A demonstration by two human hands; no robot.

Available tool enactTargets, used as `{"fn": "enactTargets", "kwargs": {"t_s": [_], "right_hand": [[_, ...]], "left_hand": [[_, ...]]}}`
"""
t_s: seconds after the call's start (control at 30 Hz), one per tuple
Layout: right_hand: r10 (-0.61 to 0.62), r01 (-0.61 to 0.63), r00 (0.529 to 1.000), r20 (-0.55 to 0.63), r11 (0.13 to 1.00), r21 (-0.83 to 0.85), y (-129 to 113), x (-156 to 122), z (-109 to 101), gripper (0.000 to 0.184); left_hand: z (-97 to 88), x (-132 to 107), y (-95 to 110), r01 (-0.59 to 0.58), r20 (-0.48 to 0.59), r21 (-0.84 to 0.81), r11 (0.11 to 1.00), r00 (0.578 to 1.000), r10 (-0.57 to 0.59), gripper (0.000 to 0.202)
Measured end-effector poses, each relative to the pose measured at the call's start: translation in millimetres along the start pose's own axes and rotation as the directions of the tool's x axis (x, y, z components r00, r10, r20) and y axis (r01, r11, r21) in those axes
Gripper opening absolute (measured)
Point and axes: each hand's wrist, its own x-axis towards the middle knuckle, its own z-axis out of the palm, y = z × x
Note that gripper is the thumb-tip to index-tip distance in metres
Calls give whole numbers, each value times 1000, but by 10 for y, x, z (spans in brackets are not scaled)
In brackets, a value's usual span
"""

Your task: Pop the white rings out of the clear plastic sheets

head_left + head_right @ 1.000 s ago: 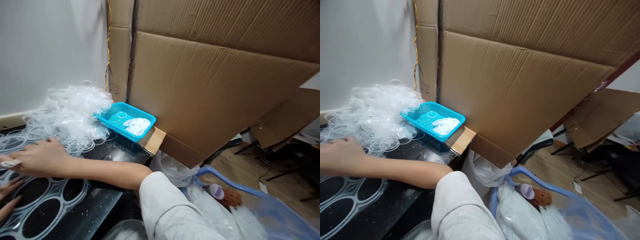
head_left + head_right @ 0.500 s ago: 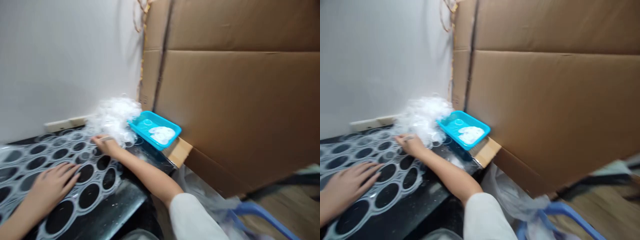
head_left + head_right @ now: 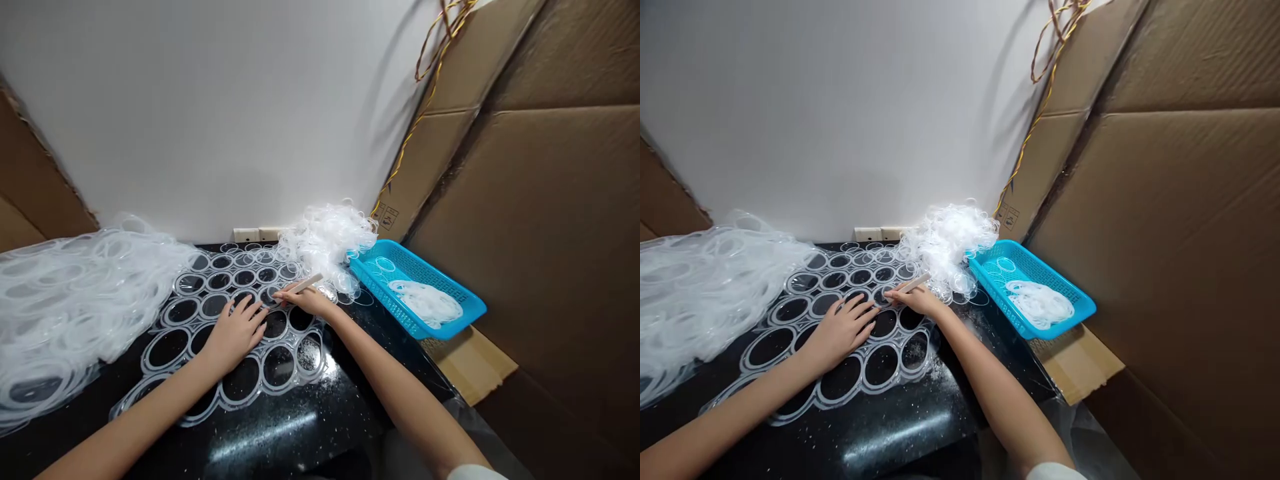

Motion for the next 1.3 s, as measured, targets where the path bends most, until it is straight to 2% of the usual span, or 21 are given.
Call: {"fn": "enactTargets", "kwargs": {"t_s": [0.2,0.67,0.83,0.93,1.03,1.13,1.3], "right_hand": [[21,-20,999,25,1000,-21,-34,17,49,24],[-54,57,998,33,993,-105,-11,25,72,30],[-160,166,986,47,958,-234,32,46,134,25],[-259,272,962,85,906,-324,41,44,255,21],[-321,326,943,85,846,-422,38,69,330,25],[-322,273,947,-13,822,-499,51,155,194,28],[-249,45,924,-290,823,-566,104,337,-397,30]], "left_hand": [[-40,23,45,27,12,-2,1000,1000,-27,33],[-102,45,57,21,73,-19,1000,997,-20,32],[-106,60,66,24,91,-34,999,996,-21,32],[-110,67,63,24,99,-44,999,995,-19,33],[-112,65,49,34,103,-54,998,994,-28,33],[-104,59,44,40,100,-65,997,994,-34,34],[-107,55,67,26,90,-64,998,996,-20,34]]}}
